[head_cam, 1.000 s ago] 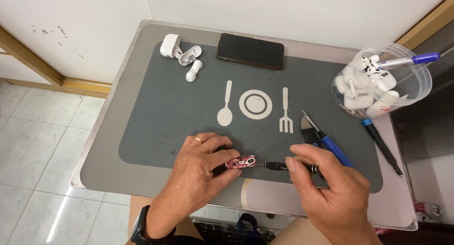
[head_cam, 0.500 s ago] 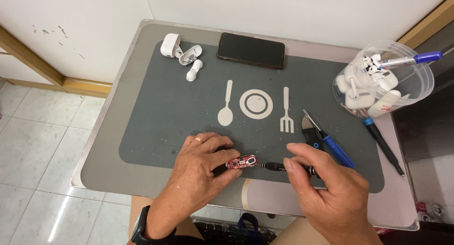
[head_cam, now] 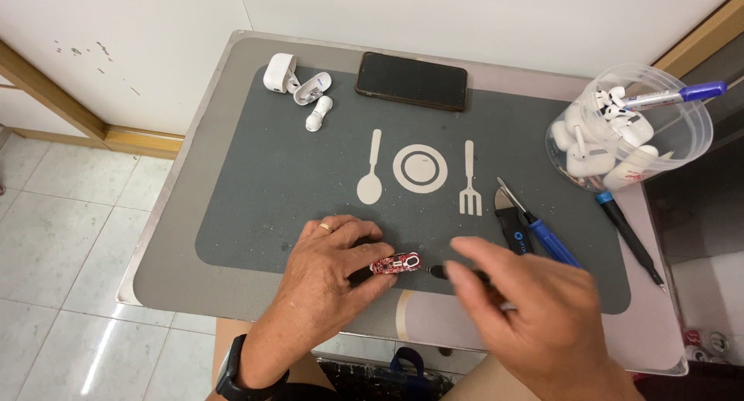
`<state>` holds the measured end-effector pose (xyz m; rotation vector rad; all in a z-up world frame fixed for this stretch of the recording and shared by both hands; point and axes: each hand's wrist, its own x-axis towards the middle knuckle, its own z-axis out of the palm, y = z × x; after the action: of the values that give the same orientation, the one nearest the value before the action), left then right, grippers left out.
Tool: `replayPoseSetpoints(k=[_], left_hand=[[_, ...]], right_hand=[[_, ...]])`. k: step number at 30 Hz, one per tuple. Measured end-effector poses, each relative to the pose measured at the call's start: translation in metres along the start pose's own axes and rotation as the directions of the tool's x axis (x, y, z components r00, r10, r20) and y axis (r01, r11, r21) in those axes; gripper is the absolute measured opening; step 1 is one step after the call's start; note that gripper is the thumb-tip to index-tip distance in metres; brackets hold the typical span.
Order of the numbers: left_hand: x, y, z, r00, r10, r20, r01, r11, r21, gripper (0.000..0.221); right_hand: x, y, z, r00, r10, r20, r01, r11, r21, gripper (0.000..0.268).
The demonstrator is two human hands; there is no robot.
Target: Disassembling an earbud charging case using a utility knife and screwdriver to remove internal components.
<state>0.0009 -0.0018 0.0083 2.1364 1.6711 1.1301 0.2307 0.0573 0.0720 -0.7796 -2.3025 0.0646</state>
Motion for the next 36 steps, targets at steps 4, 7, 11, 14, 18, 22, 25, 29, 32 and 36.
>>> replayPoseSetpoints(k=[4, 7, 11, 14, 18, 22, 25, 29, 32, 36], left_hand=[[0.000, 0.002, 0.002, 1.000, 0.009, -0.029, -0.009, 1.000, 0.025, 0.011], [-0.001, 0.001, 0.003, 1.000, 0.014, -0.012, -0.013, 0.999, 0.038, 0.014], [-0.002, 0.000, 0.001, 1.000, -0.006, 0.002, 0.006, 1.000, 0.022, 0.015], [-0.002, -0.001, 0.003, 1.000, 0.000, 0.005, 0.000, 1.000, 0.025, 0.016], [0.000, 0.000, 0.002, 1.000, 0.024, -0.020, -0.023, 0.999, 0.028, 0.013], [0.000, 0.000, 0.001, 1.000, 0.022, -0.018, -0.022, 1.000, 0.022, 0.014], [0.001, 0.000, 0.002, 1.000, 0.011, -0.005, -0.011, 1.000, 0.027, 0.015], [0.001, 0.002, -0.001, 1.000, -0.001, -0.001, 0.001, 1.000, 0.007, 0.013], [0.001, -0.001, 0.002, 1.000, 0.002, 0.003, -0.002, 1.000, 0.002, 0.016], [0.000, -0.003, 0.004, 0.999, 0.038, -0.029, -0.037, 0.999, 0.022, 0.026]], right_hand=[[0.026, -0.010, -0.005, 0.994, -0.099, 0.038, 0.102, 0.991, -0.083, 0.008], [0.039, -0.012, -0.006, 0.977, -0.181, 0.117, 0.166, 0.978, 0.127, 0.015], [0.044, -0.009, -0.012, 0.942, -0.186, 0.278, 0.146, 0.976, 0.160, 0.039], [0.040, -0.002, -0.009, 0.967, -0.127, 0.222, 0.115, 0.991, 0.067, 0.018], [0.040, -0.006, -0.014, 0.946, -0.210, 0.245, 0.180, 0.973, 0.141, 0.039], [0.035, -0.005, -0.010, 0.948, -0.138, 0.287, 0.116, 0.989, 0.091, 0.040], [0.033, -0.002, -0.005, 0.981, -0.178, 0.077, 0.174, 0.983, 0.058, 0.010], [0.033, -0.004, -0.007, 0.954, -0.178, 0.241, 0.175, 0.984, 0.034, 0.040], [0.033, -0.004, -0.004, 0.957, -0.215, 0.195, 0.211, 0.977, 0.043, 0.036], [0.032, -0.007, -0.005, 0.935, -0.225, 0.274, 0.128, 0.935, 0.330, 0.055]])
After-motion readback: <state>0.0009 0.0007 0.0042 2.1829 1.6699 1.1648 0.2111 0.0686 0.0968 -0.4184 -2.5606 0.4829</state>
